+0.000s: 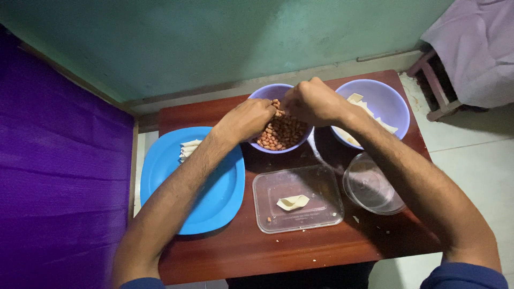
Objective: The person repeatedly takes a thin sheet, places a few peanuts on it, rolls it into a small cylinder, and places the finished roll on a blue plate. The process is repeated multiple times using bowls of peanuts and sheets, with a small container of water used to seal the rolls.
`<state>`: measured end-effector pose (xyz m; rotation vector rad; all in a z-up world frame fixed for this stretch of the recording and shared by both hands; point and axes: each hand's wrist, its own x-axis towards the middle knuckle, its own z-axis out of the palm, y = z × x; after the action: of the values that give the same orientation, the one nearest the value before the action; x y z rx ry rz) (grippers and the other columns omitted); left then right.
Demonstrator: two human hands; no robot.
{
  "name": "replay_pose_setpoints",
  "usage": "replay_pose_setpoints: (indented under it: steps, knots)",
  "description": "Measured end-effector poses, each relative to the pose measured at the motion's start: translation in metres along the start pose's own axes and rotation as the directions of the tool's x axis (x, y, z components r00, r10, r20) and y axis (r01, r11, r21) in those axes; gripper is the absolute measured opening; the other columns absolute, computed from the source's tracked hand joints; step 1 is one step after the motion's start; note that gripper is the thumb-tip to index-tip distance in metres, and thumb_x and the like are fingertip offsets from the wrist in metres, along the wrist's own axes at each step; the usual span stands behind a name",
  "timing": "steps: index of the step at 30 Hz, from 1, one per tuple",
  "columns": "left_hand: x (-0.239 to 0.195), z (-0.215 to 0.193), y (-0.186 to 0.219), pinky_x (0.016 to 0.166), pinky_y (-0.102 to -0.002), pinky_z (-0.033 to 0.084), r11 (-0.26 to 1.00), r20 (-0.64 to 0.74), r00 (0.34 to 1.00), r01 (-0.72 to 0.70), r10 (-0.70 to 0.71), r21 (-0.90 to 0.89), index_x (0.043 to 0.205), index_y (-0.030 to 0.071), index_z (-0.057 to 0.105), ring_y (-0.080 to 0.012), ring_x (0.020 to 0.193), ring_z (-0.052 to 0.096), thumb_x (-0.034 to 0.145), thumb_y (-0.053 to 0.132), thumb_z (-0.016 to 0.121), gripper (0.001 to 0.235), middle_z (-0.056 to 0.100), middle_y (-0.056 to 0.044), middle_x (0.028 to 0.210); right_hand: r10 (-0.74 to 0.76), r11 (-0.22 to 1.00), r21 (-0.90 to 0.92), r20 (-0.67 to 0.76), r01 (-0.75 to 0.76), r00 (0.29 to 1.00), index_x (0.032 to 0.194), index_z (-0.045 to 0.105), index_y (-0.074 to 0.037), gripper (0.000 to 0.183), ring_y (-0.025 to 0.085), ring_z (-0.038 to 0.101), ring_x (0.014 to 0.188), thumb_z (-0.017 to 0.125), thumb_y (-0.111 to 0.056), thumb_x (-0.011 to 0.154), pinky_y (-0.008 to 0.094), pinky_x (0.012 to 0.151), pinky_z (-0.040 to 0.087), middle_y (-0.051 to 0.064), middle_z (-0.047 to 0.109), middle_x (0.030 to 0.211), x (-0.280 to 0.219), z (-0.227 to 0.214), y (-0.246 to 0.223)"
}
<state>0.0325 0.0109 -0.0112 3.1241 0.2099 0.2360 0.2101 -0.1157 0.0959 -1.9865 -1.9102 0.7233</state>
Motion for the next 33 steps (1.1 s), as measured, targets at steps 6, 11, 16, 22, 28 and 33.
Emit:
replay_pose_setpoints:
  steps: [6, 11, 16, 22, 28, 33]
  knots:
    - [0.010, 0.021, -0.012, 0.074, -0.042, 0.058, 1.000, -0.013, 1.000, -0.028, 0.027, -0.009, 0.096, 0.007, 0.066, -0.0324, 0.085, 0.070, 0.095, 0.015, 0.059, 0.011, 0.066, -0.011, 0.088, 0.056, 0.983, -0.171, -0.022, -0.059, 0.998, 0.103, 0.078, -0.005, 0.021, 0.043, 0.075, 0.090, 0.067, -0.019, 0.092, 0.050, 0.074, 0.063, 0.027, 0.075, 0.091, 0.016, 0.025, 0.028]
    - [0.015, 0.008, -0.006, 0.080, -0.041, 0.056, 0.999, 0.018, 0.999, -0.032, 0.031, 0.021, 0.099, 0.011, 0.068, -0.0297, 0.091, 0.068, 0.090, 0.030, 0.070, 0.021, 0.067, -0.008, 0.094, -0.042, 0.989, -0.146, -0.131, 0.023, 0.991, 0.099, 0.076, -0.008, 0.016, 0.045, 0.074, 0.087, 0.065, -0.016, 0.090, 0.055, 0.072, 0.061, 0.024, 0.074, 0.090, 0.016, 0.020, 0.039]
    - [0.018, -0.046, 0.023, 0.088, -0.048, 0.056, 0.986, 0.130, 0.988, 0.102, -0.085, -0.130, 0.111, 0.001, 0.061, -0.0397, 0.103, 0.066, 0.085, 0.042, 0.080, 0.052, 0.066, -0.019, 0.106, -0.162, 0.982, -0.132, -0.224, 0.135, 0.961, 0.095, 0.073, -0.009, 0.007, 0.045, 0.070, 0.093, 0.069, -0.014, 0.090, 0.053, 0.078, 0.060, 0.022, 0.070, 0.089, 0.020, 0.024, 0.046]
    - [0.027, -0.026, 0.036, 0.087, -0.050, 0.061, 0.960, 0.305, 0.924, 0.267, -0.228, -0.090, 0.114, 0.001, 0.067, -0.0398, 0.110, 0.064, 0.064, 0.065, 0.085, 0.083, 0.059, -0.016, 0.125, -0.098, 0.983, -0.171, -0.151, 0.072, 0.984, 0.101, 0.076, -0.014, 0.012, 0.039, 0.072, 0.093, 0.067, -0.012, 0.092, 0.048, 0.082, 0.060, 0.017, 0.068, 0.091, 0.022, 0.032, 0.053]
    - [0.042, -0.015, 0.046, 0.090, -0.056, 0.061, 0.875, 0.476, 0.794, 0.474, -0.378, -0.096, 0.123, -0.004, 0.066, -0.0451, 0.108, 0.069, 0.060, 0.045, 0.092, 0.084, 0.060, -0.014, 0.135, -0.098, 0.982, -0.170, -0.112, 0.078, 0.989, 0.101, 0.075, -0.012, 0.012, 0.042, 0.071, 0.094, 0.067, -0.014, 0.092, 0.050, 0.084, 0.060, 0.020, 0.066, 0.094, 0.020, 0.028, 0.046]
    - [0.040, -0.003, 0.037, 0.081, -0.055, 0.063, 0.889, 0.448, 0.833, 0.430, -0.324, -0.155, 0.101, 0.003, 0.078, -0.0445, 0.099, 0.074, 0.072, 0.024, 0.079, 0.036, 0.077, -0.021, 0.104, -0.086, 0.989, -0.128, -0.125, 0.070, 0.988, 0.101, 0.077, -0.013, 0.013, 0.040, 0.073, 0.091, 0.067, -0.012, 0.093, 0.047, 0.081, 0.060, 0.018, 0.065, 0.093, 0.021, 0.030, 0.050]
